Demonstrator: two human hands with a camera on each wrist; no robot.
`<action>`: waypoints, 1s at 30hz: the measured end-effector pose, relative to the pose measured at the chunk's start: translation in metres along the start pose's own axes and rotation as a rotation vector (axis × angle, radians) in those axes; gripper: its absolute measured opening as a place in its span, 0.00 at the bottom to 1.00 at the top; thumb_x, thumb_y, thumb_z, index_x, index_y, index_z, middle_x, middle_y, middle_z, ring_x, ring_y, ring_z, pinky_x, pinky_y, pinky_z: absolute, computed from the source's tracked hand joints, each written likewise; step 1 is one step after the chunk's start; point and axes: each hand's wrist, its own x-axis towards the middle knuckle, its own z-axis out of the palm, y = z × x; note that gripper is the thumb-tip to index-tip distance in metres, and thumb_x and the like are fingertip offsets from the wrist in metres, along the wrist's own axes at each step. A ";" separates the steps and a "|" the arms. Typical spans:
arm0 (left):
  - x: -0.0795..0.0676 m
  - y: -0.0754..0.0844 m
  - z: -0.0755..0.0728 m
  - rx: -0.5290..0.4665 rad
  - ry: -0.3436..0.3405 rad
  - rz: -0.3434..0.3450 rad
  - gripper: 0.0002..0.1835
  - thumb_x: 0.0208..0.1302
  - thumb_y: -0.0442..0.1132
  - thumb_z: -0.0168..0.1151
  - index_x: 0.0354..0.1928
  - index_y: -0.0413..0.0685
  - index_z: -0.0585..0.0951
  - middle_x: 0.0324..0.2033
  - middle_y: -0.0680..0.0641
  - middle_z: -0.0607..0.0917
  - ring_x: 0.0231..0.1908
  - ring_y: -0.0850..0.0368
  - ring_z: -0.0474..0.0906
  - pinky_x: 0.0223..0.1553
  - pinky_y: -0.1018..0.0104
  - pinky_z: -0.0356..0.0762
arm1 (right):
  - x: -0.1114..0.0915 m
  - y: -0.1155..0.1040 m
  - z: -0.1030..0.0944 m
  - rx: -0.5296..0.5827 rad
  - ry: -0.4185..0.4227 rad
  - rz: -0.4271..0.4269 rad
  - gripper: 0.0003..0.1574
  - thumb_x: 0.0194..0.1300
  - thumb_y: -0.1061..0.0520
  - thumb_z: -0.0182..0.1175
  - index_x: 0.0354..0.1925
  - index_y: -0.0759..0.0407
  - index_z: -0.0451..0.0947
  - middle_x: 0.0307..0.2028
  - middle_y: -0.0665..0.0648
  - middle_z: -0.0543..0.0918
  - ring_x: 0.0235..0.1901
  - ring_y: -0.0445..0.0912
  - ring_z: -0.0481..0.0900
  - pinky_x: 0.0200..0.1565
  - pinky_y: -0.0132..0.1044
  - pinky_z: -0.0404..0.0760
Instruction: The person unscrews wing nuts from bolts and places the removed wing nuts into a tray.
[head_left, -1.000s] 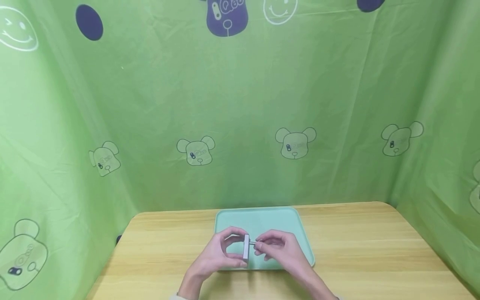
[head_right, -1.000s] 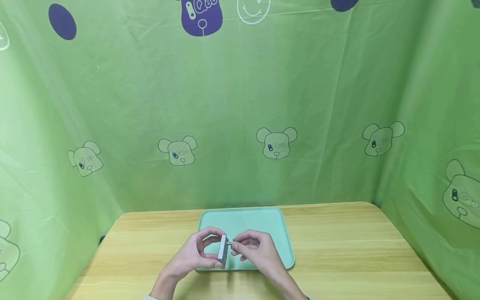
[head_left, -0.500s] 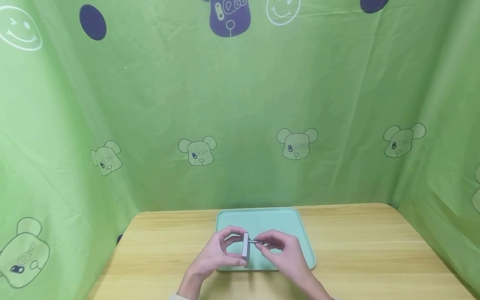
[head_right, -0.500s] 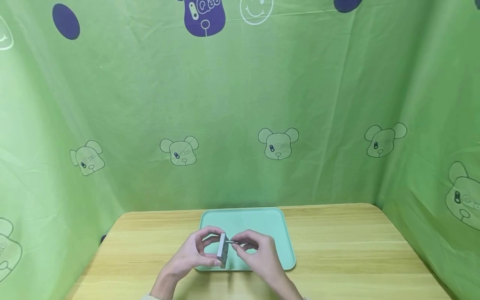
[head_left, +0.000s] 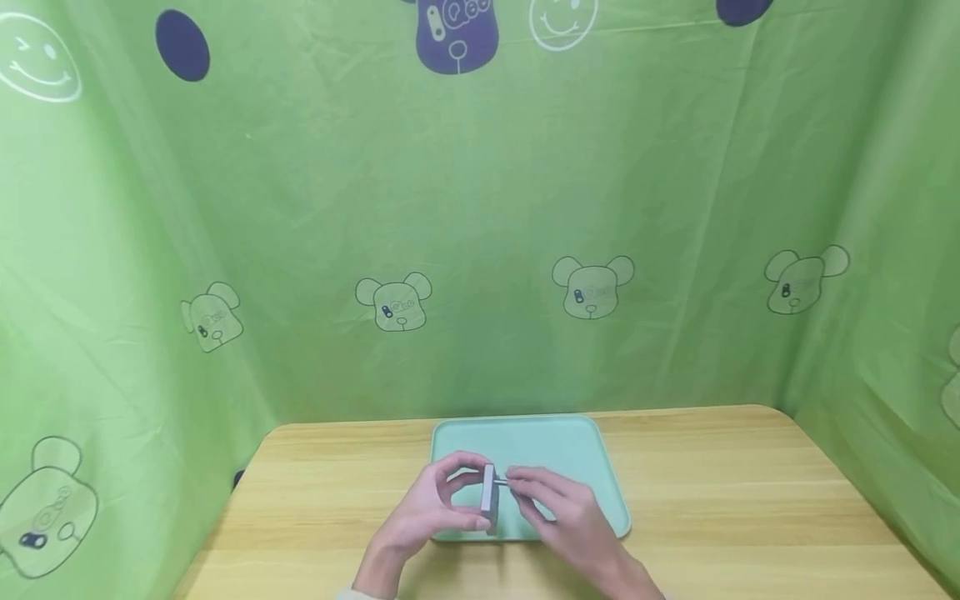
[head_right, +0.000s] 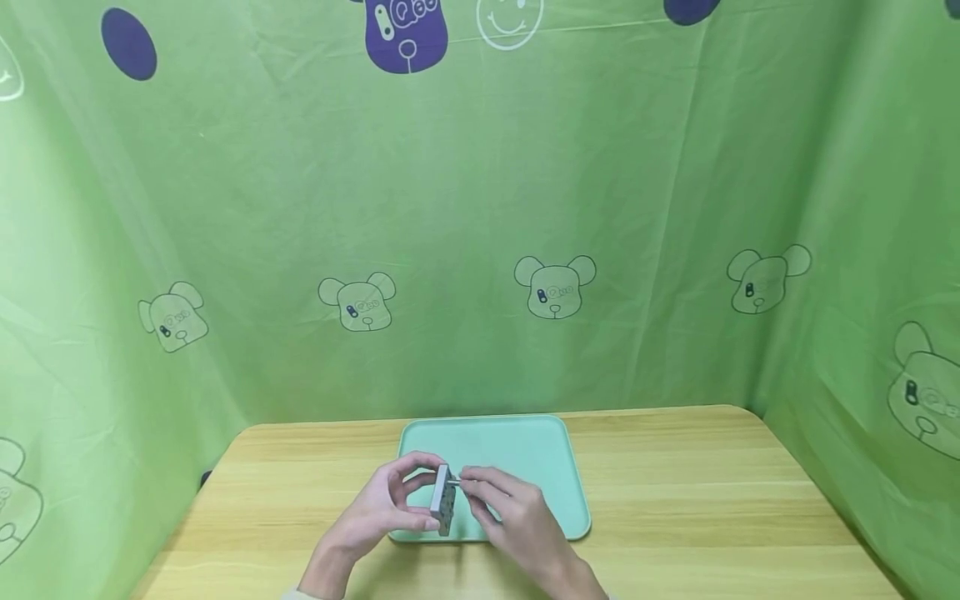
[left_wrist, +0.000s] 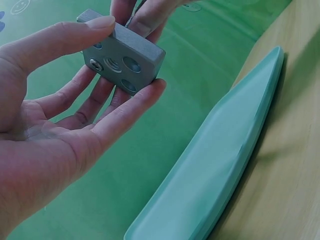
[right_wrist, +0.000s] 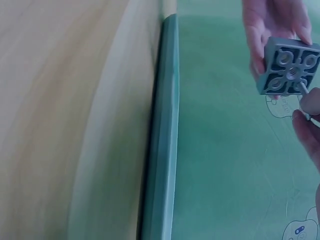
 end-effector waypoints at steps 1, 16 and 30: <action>0.000 0.000 0.000 -0.003 0.001 -0.001 0.36 0.51 0.22 0.71 0.64 0.32 0.71 0.62 0.39 0.73 0.65 0.38 0.72 0.56 0.44 0.86 | 0.001 0.000 0.000 -0.025 0.001 -0.035 0.15 0.77 0.59 0.57 0.41 0.67 0.87 0.41 0.62 0.89 0.37 0.53 0.89 0.48 0.33 0.89; -0.001 -0.002 -0.002 -0.024 -0.004 0.016 0.35 0.53 0.22 0.71 0.64 0.31 0.71 0.62 0.36 0.72 0.65 0.37 0.73 0.55 0.46 0.86 | 0.000 0.000 -0.002 0.096 -0.021 0.095 0.14 0.63 0.63 0.71 0.48 0.64 0.86 0.48 0.61 0.88 0.43 0.56 0.88 0.56 0.34 0.85; 0.001 -0.002 -0.002 -0.010 0.010 -0.006 0.37 0.49 0.21 0.72 0.64 0.32 0.71 0.63 0.38 0.74 0.66 0.37 0.72 0.56 0.43 0.85 | 0.004 -0.009 -0.012 0.567 -0.028 0.990 0.17 0.66 0.61 0.69 0.53 0.65 0.83 0.49 0.63 0.87 0.46 0.52 0.88 0.49 0.43 0.90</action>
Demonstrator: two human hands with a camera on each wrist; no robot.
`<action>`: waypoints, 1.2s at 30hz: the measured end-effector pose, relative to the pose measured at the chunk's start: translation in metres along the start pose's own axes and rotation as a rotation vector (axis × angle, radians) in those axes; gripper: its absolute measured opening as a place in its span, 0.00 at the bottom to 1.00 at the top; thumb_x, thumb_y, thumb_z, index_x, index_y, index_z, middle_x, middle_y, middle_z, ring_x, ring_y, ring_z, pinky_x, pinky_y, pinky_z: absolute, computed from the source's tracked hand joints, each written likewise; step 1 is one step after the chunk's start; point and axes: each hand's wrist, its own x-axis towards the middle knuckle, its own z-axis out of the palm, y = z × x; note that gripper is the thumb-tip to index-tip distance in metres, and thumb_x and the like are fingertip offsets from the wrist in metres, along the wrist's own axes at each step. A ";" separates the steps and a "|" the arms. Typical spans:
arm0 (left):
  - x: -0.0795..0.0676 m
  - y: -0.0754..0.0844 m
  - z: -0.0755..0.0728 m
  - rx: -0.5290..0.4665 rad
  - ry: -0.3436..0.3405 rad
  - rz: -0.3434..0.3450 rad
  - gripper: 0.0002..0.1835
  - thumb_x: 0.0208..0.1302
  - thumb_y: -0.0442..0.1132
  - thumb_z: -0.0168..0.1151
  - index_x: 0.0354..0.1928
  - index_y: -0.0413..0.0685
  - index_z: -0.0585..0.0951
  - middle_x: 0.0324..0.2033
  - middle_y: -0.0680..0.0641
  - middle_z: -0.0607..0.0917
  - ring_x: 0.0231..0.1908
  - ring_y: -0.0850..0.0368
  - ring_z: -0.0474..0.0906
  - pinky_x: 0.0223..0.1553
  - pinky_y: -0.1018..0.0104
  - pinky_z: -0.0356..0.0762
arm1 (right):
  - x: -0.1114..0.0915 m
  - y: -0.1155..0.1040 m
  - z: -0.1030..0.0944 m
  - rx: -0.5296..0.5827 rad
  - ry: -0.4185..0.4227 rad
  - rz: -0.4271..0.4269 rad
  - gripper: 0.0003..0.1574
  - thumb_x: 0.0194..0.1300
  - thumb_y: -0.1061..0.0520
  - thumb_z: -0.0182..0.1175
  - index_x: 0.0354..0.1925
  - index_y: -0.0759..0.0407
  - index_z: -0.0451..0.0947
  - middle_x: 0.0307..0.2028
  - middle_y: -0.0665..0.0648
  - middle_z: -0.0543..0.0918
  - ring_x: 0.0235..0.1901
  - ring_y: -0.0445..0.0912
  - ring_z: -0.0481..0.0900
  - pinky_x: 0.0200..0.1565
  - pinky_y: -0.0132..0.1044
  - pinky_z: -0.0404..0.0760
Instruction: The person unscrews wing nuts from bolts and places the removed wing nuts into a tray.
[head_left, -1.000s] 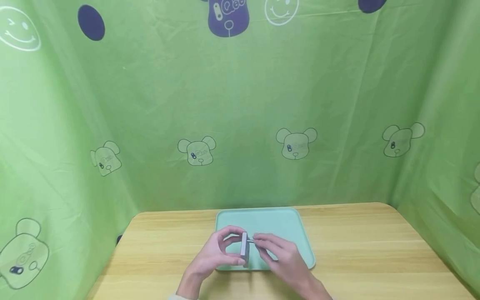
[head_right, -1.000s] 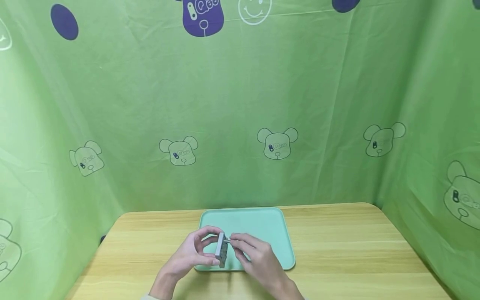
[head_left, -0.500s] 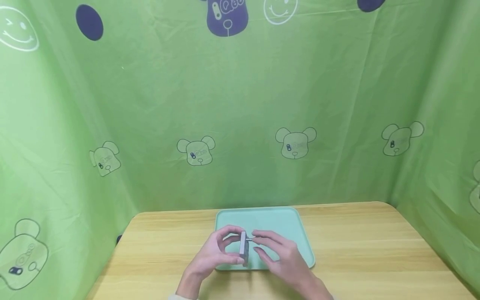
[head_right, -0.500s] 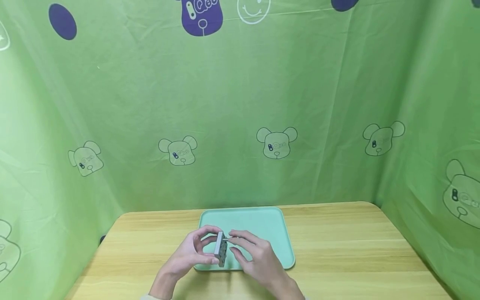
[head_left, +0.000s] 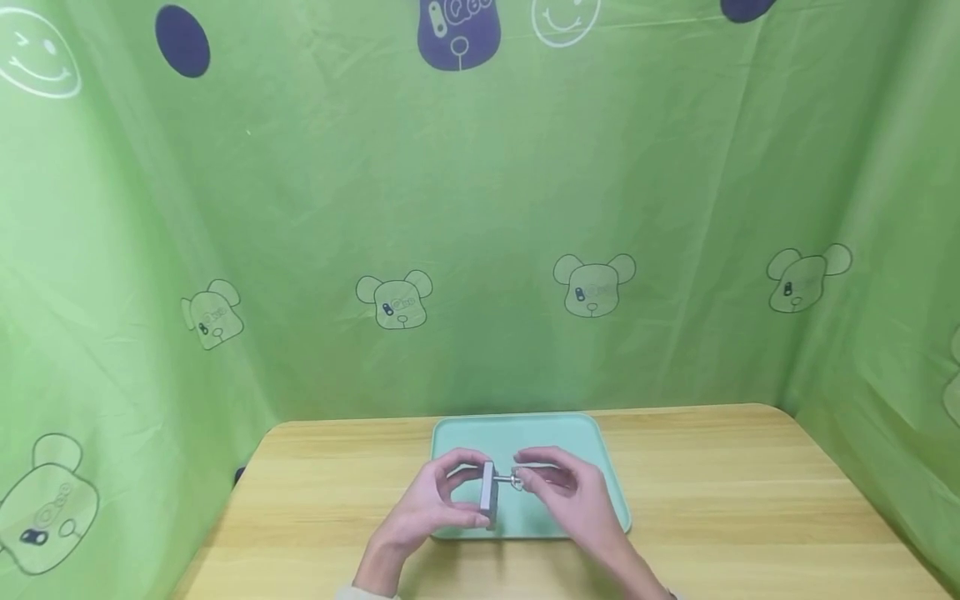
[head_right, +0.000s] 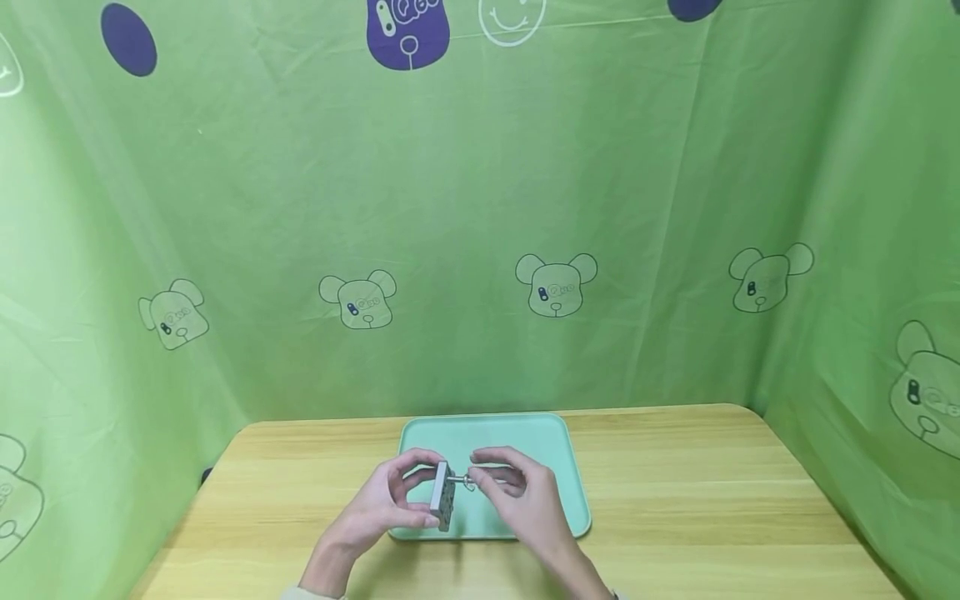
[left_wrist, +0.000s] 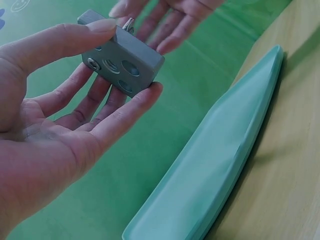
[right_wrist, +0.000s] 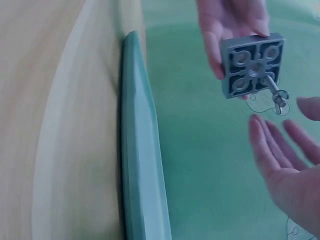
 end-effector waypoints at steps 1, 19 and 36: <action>0.000 0.000 0.000 0.002 0.001 -0.003 0.37 0.49 0.20 0.72 0.64 0.32 0.71 0.63 0.37 0.74 0.65 0.37 0.72 0.57 0.43 0.84 | 0.000 -0.001 0.000 0.036 0.002 0.079 0.19 0.66 0.60 0.69 0.53 0.66 0.82 0.49 0.64 0.87 0.45 0.53 0.89 0.48 0.44 0.91; 0.002 -0.002 0.008 0.096 -0.004 0.000 0.37 0.46 0.20 0.73 0.63 0.37 0.73 0.63 0.38 0.74 0.66 0.37 0.72 0.60 0.46 0.83 | 0.000 0.002 -0.011 0.388 -0.172 0.555 0.21 0.68 0.58 0.67 0.51 0.74 0.79 0.42 0.66 0.88 0.42 0.51 0.89 0.50 0.42 0.90; 0.003 -0.005 0.011 0.103 0.019 -0.010 0.37 0.48 0.22 0.74 0.63 0.34 0.73 0.63 0.39 0.74 0.64 0.38 0.74 0.56 0.47 0.85 | 0.000 -0.001 -0.010 0.177 -0.136 0.380 0.23 0.65 0.61 0.69 0.50 0.79 0.78 0.41 0.69 0.88 0.40 0.53 0.90 0.46 0.46 0.91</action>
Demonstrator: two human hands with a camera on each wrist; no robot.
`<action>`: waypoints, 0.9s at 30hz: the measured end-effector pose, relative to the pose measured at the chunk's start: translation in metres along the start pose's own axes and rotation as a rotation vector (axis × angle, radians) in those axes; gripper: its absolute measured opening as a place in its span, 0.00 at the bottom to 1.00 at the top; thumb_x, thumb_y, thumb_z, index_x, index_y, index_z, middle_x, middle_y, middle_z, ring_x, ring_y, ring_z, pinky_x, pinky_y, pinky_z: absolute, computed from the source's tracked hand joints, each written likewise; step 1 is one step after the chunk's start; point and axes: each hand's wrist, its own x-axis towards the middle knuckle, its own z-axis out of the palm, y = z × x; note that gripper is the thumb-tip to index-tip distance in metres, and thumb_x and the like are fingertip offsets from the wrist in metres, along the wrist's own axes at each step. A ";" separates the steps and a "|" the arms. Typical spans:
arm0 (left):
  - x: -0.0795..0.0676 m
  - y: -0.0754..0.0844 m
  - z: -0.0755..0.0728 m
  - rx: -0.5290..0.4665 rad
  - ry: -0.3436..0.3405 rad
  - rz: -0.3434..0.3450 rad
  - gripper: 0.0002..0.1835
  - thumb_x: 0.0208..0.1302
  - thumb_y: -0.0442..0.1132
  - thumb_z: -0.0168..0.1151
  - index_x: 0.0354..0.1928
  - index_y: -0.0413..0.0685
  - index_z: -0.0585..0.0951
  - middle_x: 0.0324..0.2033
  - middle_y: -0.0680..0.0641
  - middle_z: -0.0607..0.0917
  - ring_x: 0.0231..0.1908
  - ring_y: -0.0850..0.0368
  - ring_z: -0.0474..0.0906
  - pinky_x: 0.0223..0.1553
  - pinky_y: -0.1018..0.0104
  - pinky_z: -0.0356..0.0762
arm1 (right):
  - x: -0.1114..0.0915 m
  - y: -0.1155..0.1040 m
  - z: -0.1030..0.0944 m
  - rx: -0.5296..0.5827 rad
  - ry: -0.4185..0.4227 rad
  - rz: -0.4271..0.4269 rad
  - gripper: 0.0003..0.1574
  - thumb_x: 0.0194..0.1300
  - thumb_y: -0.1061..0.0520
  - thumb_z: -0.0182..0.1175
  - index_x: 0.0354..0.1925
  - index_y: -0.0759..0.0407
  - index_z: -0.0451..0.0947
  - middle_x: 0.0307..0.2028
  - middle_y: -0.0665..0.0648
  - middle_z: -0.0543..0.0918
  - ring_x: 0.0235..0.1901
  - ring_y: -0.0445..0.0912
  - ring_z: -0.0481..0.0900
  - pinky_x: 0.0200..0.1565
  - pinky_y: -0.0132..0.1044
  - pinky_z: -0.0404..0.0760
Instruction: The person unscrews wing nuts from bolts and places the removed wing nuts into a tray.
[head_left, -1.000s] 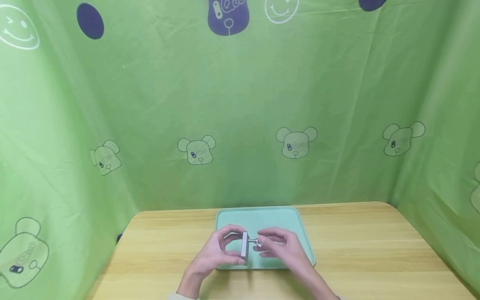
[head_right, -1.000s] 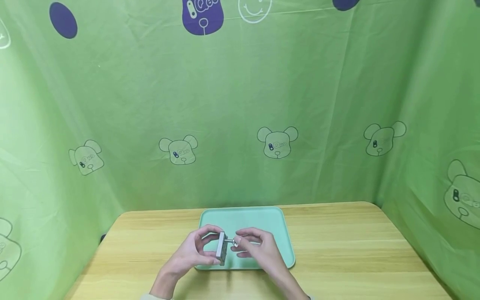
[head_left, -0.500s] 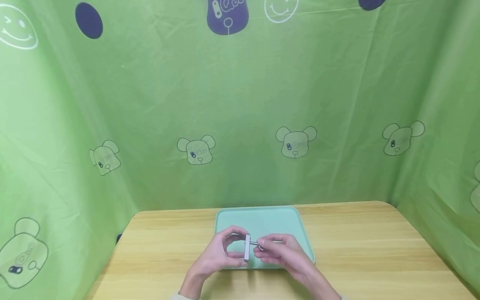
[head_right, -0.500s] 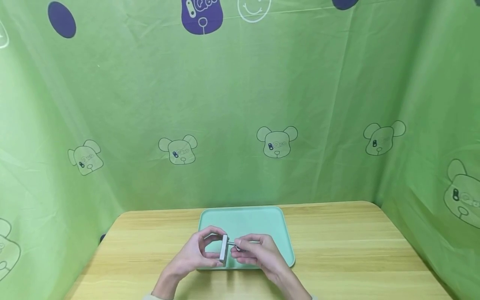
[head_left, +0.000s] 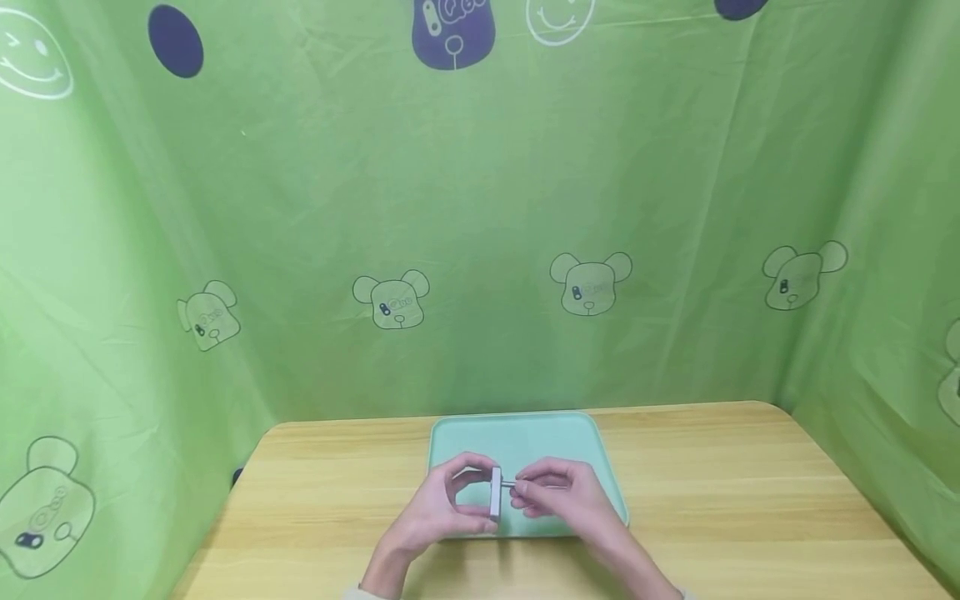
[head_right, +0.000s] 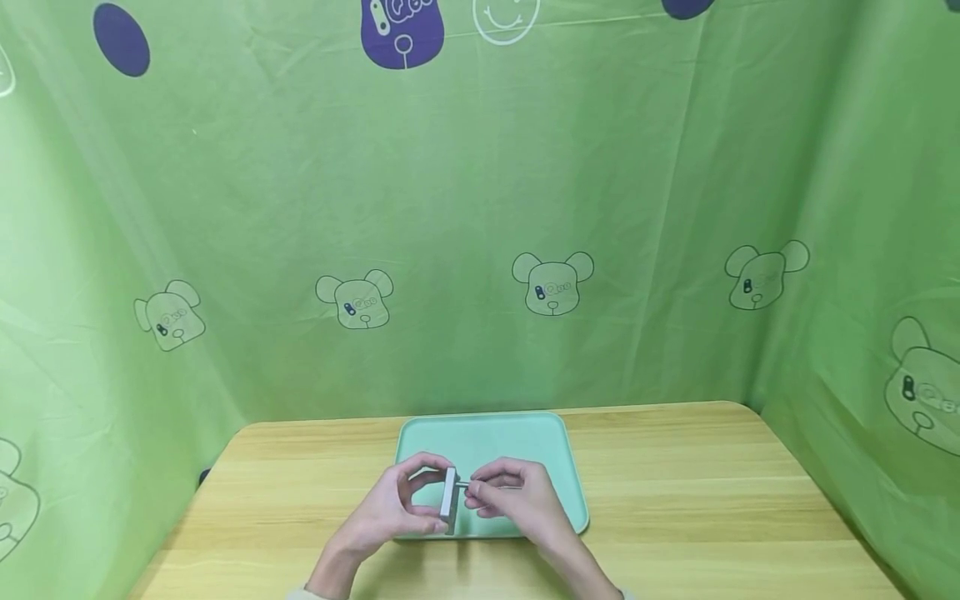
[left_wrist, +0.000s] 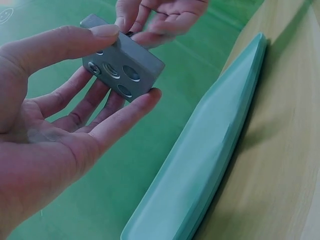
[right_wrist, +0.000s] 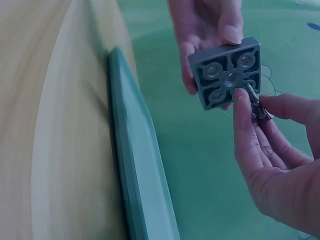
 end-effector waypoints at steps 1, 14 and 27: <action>0.000 -0.001 0.000 0.000 0.002 -0.002 0.37 0.48 0.22 0.74 0.63 0.34 0.73 0.63 0.39 0.74 0.64 0.38 0.74 0.56 0.47 0.85 | 0.000 0.000 0.001 -0.036 0.001 -0.037 0.22 0.65 0.61 0.69 0.49 0.79 0.78 0.41 0.69 0.88 0.40 0.54 0.90 0.45 0.46 0.92; 0.002 -0.002 0.001 -0.035 0.036 -0.006 0.38 0.48 0.22 0.74 0.64 0.34 0.73 0.63 0.39 0.73 0.65 0.39 0.72 0.56 0.46 0.85 | 0.005 0.012 0.005 -0.444 0.115 -0.568 0.13 0.59 0.69 0.72 0.41 0.57 0.86 0.37 0.52 0.90 0.36 0.45 0.89 0.41 0.37 0.92; 0.001 -0.004 -0.003 -0.096 0.015 -0.005 0.36 0.51 0.23 0.73 0.64 0.32 0.71 0.64 0.37 0.72 0.65 0.36 0.72 0.55 0.47 0.87 | 0.018 0.020 0.000 -0.877 0.164 -1.263 0.13 0.76 0.58 0.57 0.42 0.64 0.86 0.40 0.57 0.89 0.37 0.49 0.89 0.49 0.30 0.88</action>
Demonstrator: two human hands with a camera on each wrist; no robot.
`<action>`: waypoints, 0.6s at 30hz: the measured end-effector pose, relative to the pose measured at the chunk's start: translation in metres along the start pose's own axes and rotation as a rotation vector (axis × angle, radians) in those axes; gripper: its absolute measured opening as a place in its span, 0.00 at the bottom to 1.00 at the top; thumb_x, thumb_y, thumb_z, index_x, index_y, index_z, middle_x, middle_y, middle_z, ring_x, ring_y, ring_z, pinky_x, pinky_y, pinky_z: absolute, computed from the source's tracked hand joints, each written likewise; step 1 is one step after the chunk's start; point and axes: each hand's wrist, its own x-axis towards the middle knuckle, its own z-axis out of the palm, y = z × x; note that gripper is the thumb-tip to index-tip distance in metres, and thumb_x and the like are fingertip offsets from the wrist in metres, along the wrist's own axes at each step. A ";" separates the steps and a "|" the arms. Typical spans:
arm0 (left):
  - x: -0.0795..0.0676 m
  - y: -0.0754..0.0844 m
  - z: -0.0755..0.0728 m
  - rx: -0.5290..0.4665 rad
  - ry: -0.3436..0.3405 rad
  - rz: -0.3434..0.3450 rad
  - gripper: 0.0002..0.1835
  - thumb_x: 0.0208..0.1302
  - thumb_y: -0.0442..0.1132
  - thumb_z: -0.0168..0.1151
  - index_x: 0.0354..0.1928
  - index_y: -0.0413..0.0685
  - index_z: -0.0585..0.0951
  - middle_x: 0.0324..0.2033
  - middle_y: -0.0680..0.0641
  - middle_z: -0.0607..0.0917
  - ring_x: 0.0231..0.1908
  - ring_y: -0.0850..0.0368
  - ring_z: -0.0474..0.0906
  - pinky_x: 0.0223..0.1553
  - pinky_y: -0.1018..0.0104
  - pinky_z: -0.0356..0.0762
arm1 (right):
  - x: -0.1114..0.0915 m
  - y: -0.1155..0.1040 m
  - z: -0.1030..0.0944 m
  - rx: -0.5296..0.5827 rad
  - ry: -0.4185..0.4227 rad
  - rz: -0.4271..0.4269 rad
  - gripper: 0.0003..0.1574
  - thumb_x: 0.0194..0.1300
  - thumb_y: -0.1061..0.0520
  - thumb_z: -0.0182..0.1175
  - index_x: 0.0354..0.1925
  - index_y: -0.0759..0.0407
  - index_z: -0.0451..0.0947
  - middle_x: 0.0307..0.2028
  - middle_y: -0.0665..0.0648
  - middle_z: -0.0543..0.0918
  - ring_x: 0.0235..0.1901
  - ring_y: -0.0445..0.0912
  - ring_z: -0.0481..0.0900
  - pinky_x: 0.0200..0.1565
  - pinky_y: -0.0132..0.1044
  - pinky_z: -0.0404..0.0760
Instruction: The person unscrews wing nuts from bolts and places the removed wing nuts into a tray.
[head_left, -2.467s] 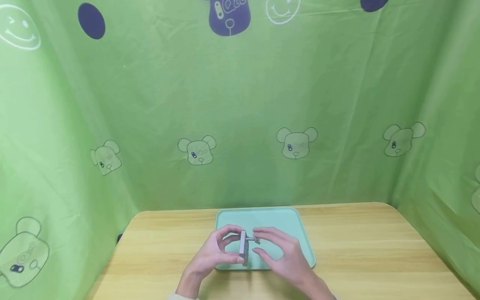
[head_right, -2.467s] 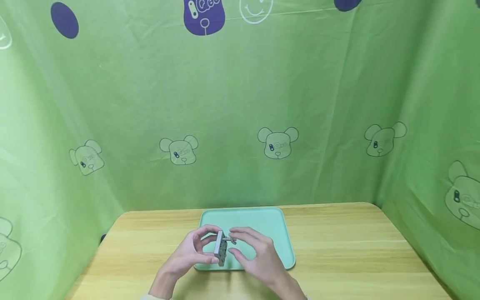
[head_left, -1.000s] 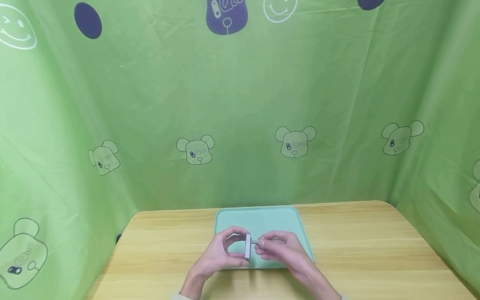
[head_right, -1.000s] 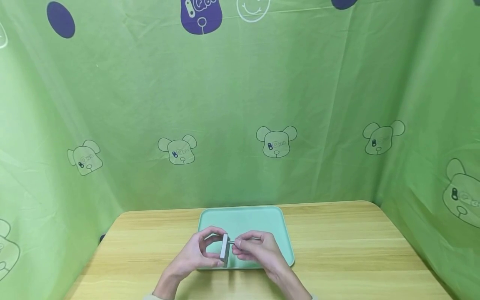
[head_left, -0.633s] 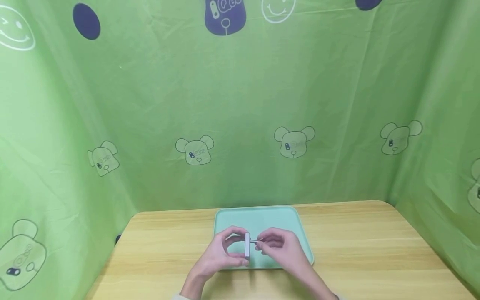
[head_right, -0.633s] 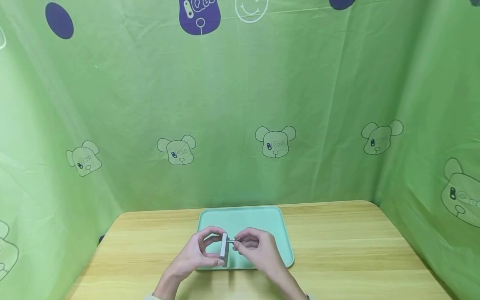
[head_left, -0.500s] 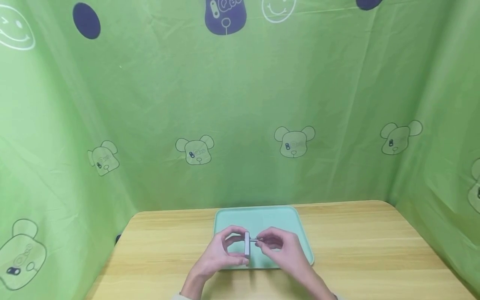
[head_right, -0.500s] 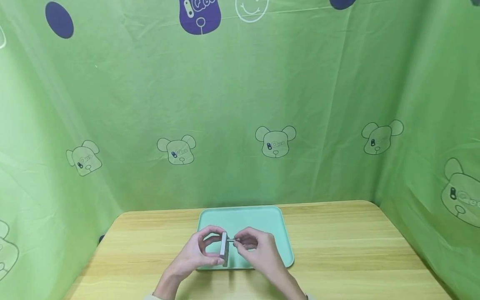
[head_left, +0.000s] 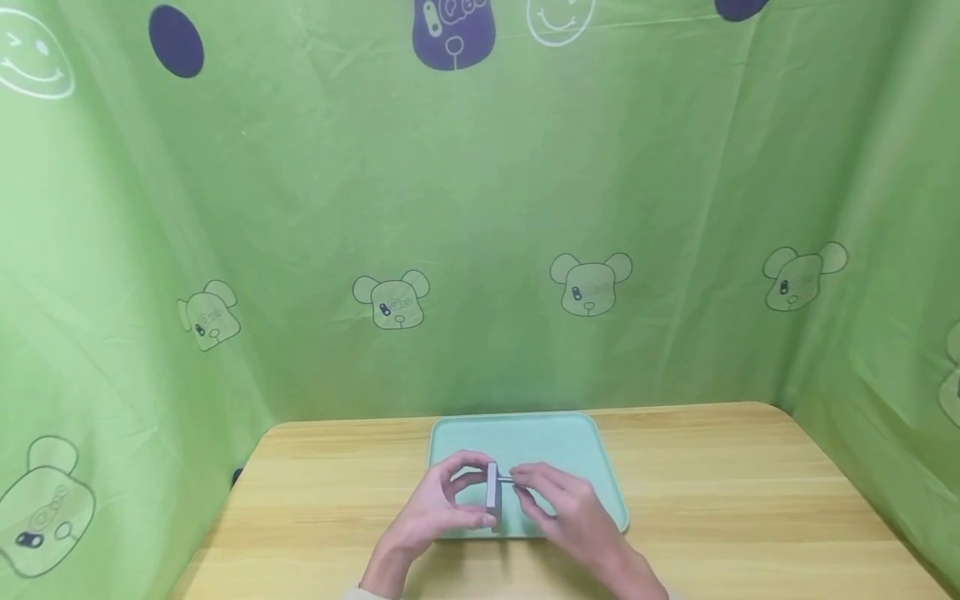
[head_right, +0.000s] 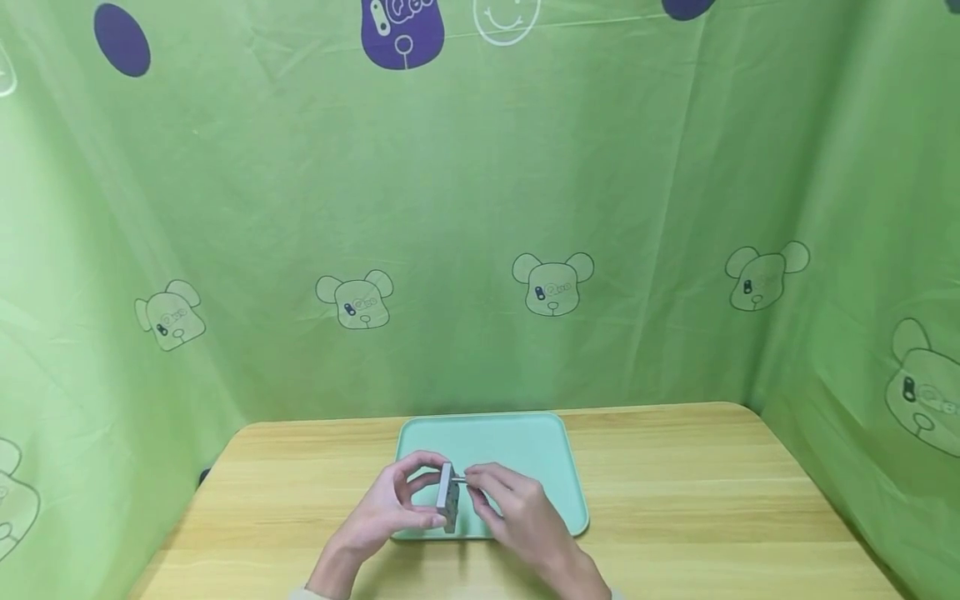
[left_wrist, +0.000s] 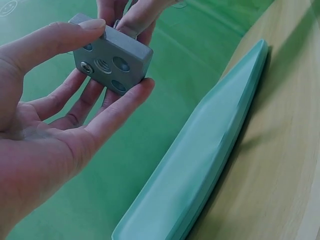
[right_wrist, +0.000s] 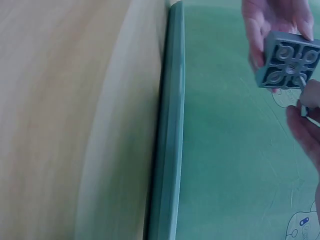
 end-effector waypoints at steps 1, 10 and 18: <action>0.000 0.000 0.000 -0.005 -0.002 -0.001 0.36 0.51 0.23 0.73 0.64 0.33 0.72 0.63 0.38 0.72 0.65 0.36 0.72 0.54 0.48 0.87 | 0.000 0.000 0.000 -0.026 0.007 -0.029 0.15 0.77 0.57 0.56 0.41 0.64 0.87 0.41 0.58 0.89 0.37 0.50 0.89 0.48 0.31 0.88; -0.002 0.002 -0.003 -0.055 -0.051 0.043 0.36 0.53 0.23 0.70 0.65 0.29 0.69 0.62 0.38 0.73 0.63 0.41 0.74 0.53 0.53 0.88 | 0.014 -0.006 -0.003 -0.130 0.084 -0.251 0.16 0.77 0.63 0.55 0.39 0.72 0.87 0.41 0.67 0.88 0.37 0.56 0.89 0.46 0.39 0.90; -0.002 0.003 -0.003 -0.043 -0.039 0.038 0.36 0.53 0.23 0.71 0.65 0.31 0.70 0.63 0.37 0.72 0.64 0.40 0.73 0.54 0.51 0.87 | 0.010 -0.006 0.000 -0.133 0.070 -0.193 0.16 0.75 0.58 0.58 0.41 0.70 0.86 0.42 0.66 0.88 0.39 0.58 0.89 0.47 0.40 0.90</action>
